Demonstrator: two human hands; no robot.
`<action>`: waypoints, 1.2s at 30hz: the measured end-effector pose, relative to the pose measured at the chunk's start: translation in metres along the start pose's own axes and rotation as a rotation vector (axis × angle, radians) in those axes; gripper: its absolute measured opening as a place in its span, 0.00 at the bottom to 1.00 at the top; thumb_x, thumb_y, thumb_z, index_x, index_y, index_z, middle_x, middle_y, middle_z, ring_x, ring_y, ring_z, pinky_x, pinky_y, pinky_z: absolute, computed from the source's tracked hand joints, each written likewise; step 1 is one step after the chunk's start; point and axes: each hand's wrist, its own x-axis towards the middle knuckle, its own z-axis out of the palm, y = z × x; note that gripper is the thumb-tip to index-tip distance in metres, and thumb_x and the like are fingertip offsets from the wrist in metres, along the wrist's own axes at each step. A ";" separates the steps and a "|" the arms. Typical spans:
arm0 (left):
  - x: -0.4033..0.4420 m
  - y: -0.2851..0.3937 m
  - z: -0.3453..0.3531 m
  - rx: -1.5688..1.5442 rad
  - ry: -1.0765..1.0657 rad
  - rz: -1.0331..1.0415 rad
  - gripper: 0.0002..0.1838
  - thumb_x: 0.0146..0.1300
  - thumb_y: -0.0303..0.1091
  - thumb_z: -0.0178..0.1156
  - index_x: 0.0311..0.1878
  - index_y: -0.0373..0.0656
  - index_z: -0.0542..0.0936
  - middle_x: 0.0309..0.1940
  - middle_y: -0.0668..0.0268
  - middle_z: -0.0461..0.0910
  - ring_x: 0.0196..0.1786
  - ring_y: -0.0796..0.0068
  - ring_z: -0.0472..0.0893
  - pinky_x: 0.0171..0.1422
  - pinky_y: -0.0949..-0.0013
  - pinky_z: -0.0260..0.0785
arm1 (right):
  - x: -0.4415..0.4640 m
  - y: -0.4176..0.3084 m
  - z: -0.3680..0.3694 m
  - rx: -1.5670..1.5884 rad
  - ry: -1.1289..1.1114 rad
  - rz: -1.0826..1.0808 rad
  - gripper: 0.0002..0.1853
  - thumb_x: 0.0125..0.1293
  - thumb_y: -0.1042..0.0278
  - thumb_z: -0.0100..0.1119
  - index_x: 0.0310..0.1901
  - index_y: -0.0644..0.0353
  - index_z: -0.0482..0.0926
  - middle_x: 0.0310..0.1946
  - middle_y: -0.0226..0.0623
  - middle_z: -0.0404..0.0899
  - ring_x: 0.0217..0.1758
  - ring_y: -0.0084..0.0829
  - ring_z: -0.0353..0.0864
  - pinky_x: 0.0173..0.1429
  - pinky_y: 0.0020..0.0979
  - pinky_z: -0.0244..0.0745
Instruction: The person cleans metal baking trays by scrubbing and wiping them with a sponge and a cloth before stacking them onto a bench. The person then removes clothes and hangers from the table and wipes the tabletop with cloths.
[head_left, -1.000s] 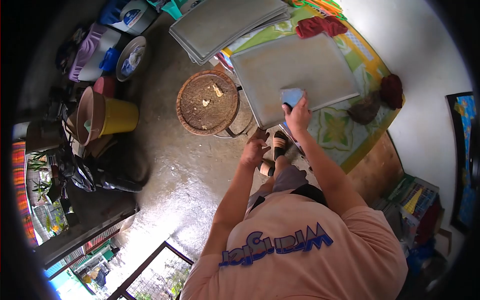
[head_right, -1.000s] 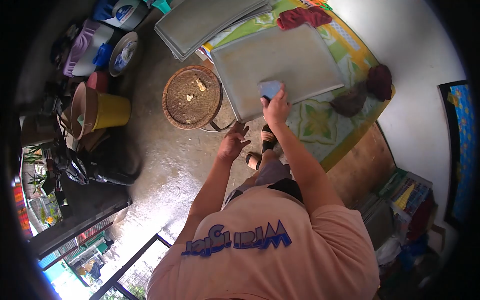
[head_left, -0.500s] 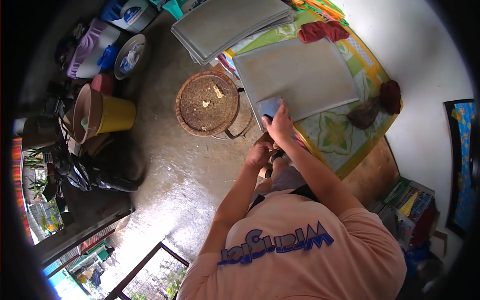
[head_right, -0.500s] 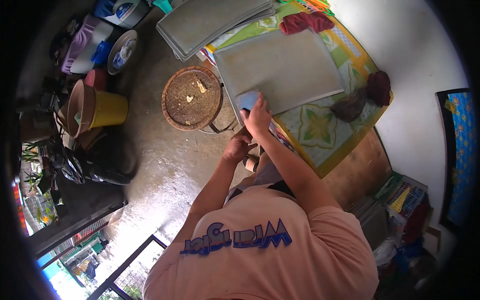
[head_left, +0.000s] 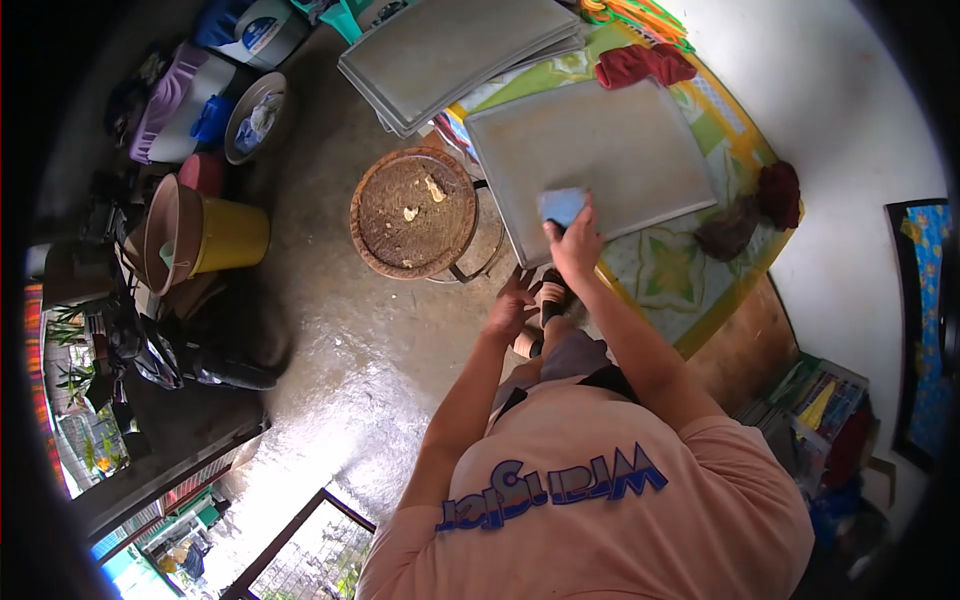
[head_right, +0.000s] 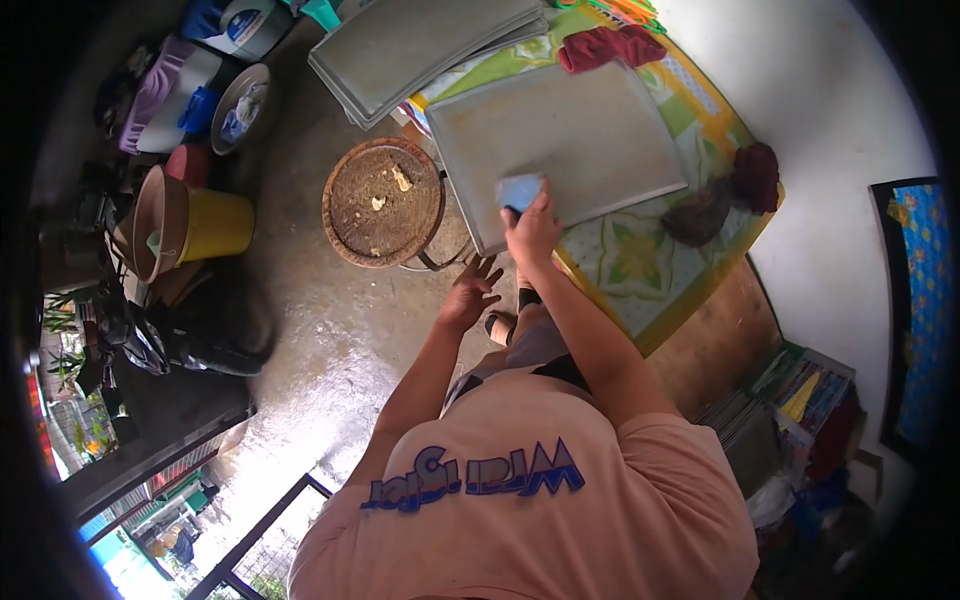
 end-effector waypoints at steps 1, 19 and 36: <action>-0.001 0.000 -0.002 -0.006 -0.002 0.009 0.50 0.45 0.27 0.55 0.77 0.56 0.52 0.77 0.72 0.51 0.75 0.66 0.55 0.68 0.46 0.53 | -0.007 -0.003 0.006 -0.042 -0.070 -0.088 0.53 0.54 0.51 0.70 0.72 0.64 0.46 0.62 0.55 0.66 0.61 0.52 0.72 0.63 0.53 0.65; -0.003 0.042 -0.026 0.279 0.271 0.042 0.36 0.62 0.34 0.53 0.75 0.44 0.57 0.56 0.57 0.78 0.52 0.64 0.81 0.47 0.67 0.71 | 0.189 0.101 -0.102 -0.292 0.236 0.462 0.50 0.56 0.43 0.68 0.71 0.59 0.52 0.59 0.47 0.71 0.59 0.44 0.77 0.61 0.53 0.66; 0.047 0.060 -0.017 0.448 0.273 0.048 0.29 0.64 0.21 0.55 0.69 0.37 0.64 0.33 0.57 0.82 0.29 0.72 0.83 0.31 0.71 0.78 | 0.236 -0.020 0.006 0.055 -0.118 0.262 0.50 0.52 0.52 0.71 0.72 0.59 0.52 0.55 0.48 0.74 0.54 0.47 0.78 0.60 0.52 0.67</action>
